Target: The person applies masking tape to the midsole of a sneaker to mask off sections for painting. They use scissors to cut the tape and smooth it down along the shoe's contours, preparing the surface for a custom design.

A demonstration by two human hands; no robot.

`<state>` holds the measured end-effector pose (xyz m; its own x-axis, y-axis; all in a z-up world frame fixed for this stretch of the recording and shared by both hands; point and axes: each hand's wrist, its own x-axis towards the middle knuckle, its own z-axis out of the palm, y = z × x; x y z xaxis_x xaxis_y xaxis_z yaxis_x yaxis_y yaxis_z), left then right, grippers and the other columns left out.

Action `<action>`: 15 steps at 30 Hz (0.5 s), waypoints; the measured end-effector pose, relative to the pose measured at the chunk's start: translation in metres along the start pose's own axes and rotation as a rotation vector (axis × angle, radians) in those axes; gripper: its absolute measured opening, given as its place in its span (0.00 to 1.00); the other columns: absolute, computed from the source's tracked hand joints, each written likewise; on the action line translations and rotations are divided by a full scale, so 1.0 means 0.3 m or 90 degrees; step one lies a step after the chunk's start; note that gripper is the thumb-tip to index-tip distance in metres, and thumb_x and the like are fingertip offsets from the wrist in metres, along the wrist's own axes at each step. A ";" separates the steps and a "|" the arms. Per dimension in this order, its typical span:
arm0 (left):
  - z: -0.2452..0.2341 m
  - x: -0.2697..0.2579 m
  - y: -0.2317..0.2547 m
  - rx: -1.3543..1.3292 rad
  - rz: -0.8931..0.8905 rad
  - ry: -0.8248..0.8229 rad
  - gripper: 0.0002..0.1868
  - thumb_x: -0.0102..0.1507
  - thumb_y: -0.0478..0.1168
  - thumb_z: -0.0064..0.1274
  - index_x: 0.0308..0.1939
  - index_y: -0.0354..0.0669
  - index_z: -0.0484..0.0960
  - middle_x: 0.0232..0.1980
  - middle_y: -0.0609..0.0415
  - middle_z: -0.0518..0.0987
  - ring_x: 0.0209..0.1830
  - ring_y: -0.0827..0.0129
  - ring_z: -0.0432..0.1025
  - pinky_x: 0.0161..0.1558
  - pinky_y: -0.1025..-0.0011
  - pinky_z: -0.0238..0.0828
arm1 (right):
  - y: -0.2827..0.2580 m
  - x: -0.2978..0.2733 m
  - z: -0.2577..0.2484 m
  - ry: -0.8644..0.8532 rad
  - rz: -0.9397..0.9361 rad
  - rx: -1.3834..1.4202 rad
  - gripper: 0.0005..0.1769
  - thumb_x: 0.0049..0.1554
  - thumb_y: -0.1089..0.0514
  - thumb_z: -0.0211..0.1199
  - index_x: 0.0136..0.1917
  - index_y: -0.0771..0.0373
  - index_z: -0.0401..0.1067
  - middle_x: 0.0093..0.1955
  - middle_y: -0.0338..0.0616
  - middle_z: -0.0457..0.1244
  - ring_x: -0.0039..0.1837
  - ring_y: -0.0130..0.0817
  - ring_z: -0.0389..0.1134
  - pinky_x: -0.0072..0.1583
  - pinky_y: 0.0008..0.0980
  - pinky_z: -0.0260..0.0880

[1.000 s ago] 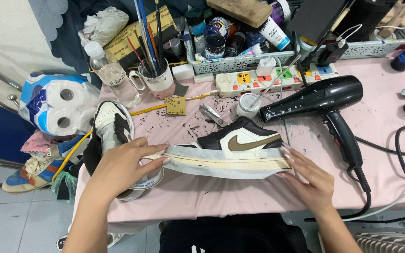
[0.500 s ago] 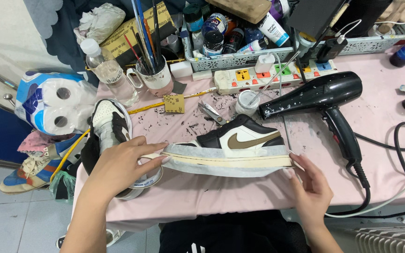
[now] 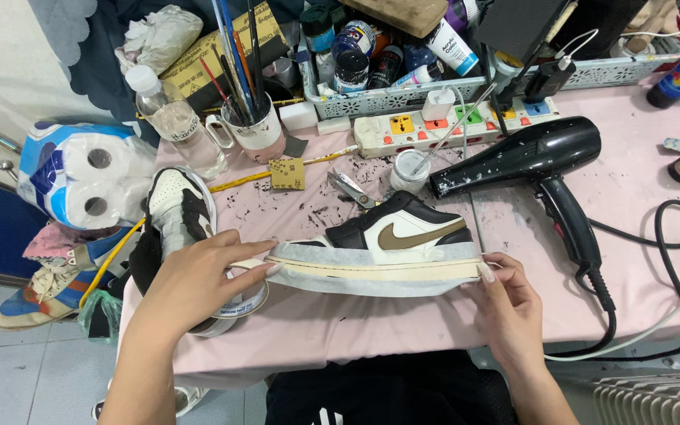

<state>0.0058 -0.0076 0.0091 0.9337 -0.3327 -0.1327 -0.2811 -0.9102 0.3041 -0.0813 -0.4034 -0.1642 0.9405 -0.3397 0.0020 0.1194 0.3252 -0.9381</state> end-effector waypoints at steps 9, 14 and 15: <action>0.002 -0.001 -0.002 -0.004 0.010 0.013 0.24 0.59 0.60 0.52 0.57 0.66 0.87 0.37 0.54 0.79 0.37 0.56 0.77 0.37 0.58 0.72 | 0.013 -0.001 -0.012 0.037 -0.039 -0.046 0.07 0.69 0.62 0.55 0.58 0.67 0.65 0.62 0.47 0.62 0.61 0.30 0.65 0.62 0.36 0.69; 0.001 0.002 -0.005 -0.006 0.017 0.012 0.24 0.59 0.60 0.52 0.56 0.65 0.87 0.39 0.55 0.80 0.38 0.56 0.77 0.37 0.58 0.72 | -0.018 -0.009 0.018 -0.020 -0.046 -0.142 0.16 0.68 0.58 0.48 0.67 0.64 0.61 0.69 0.47 0.61 0.70 0.32 0.63 0.69 0.34 0.63; 0.001 0.003 -0.005 -0.008 0.017 0.012 0.24 0.59 0.60 0.52 0.56 0.65 0.87 0.39 0.55 0.80 0.38 0.56 0.77 0.37 0.58 0.72 | -0.023 -0.006 0.027 -0.019 -0.015 -0.092 0.16 0.67 0.59 0.48 0.67 0.64 0.61 0.70 0.48 0.60 0.71 0.32 0.62 0.70 0.34 0.63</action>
<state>0.0068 -0.0066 0.0083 0.9299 -0.3520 -0.1064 -0.3035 -0.8980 0.3184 -0.0811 -0.3978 -0.1548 0.9472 -0.3191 0.0325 0.0964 0.1867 -0.9777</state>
